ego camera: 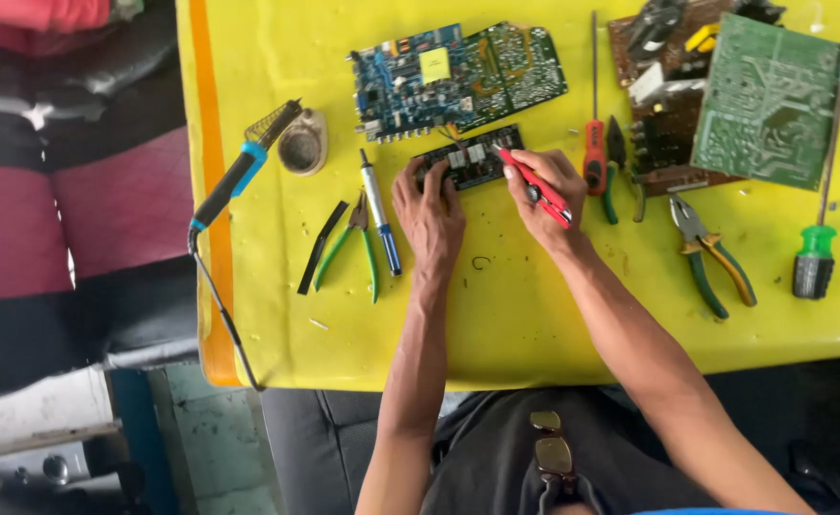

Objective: A person uses a screwdriver and a probe tool to inspect and repair components on several circuit boards laid out on a workbench.

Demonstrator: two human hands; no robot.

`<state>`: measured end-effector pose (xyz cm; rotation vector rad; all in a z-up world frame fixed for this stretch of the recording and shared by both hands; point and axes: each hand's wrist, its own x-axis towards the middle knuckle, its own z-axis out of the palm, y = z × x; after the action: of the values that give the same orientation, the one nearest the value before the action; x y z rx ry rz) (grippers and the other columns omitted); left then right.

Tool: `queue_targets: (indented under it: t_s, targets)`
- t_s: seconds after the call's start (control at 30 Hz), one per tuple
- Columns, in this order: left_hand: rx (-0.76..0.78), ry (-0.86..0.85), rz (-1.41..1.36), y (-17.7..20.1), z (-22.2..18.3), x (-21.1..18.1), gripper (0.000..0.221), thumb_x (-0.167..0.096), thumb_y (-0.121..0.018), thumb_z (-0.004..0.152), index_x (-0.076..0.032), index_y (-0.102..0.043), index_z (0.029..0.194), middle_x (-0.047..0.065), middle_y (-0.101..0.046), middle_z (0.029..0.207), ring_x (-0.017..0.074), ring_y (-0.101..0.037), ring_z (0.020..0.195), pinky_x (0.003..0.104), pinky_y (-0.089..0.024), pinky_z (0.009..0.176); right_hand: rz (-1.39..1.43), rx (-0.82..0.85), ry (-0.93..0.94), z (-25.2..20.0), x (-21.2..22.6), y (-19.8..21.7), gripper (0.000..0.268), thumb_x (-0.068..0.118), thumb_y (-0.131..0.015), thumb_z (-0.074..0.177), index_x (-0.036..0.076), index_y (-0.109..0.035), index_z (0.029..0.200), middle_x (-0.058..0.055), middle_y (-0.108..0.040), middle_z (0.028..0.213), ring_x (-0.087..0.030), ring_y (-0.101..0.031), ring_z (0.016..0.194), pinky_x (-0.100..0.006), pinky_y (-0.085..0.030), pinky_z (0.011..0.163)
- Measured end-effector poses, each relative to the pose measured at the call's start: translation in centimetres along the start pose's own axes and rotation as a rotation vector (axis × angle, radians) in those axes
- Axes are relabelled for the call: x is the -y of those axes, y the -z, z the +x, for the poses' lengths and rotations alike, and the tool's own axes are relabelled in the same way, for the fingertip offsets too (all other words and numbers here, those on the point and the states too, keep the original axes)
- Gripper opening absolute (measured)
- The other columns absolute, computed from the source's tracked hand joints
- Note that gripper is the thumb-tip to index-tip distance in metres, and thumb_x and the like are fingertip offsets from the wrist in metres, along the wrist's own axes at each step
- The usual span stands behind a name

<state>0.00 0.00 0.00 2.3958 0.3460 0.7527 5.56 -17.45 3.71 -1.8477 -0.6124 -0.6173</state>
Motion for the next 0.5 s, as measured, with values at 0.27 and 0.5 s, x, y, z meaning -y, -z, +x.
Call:
queue_targets:
  t_s: [0.27, 0.5]
  targets:
    - [-0.062, 0.025, -0.038, -0.3, -0.2, 0.1, 0.018, -0.019, -0.062, 0.1, -0.018, -0.066, 0.118, 0.011, -0.054, 0.131, 0.0349, -0.053, 0.13, 0.048, -0.046, 0.103, -0.004, 0.036, 0.058, 0.0, -0.5, -0.1, 0.012, 0.002, -0.081, 0.097, 0.0, -0.079, 0.108, -0.018, -0.072, 0.093, -0.036, -0.072, 0.082, -0.041, -0.057, 0.067]
    - [-0.077, 0.044, -0.004, -1.2, -0.3, 0.8, 0.019, -0.026, -0.054, 0.107, -0.019, -0.066, 0.12, 0.01, -0.057, 0.131, 0.0319, -0.056, 0.131, 0.043, -0.049, 0.101, 0.005, 0.043, 0.091, -0.2, -0.8, -0.5, 0.012, 0.001, -0.082, 0.097, -0.003, -0.079, 0.108, -0.019, -0.07, 0.091, -0.037, -0.072, 0.082, -0.041, -0.056, 0.066]
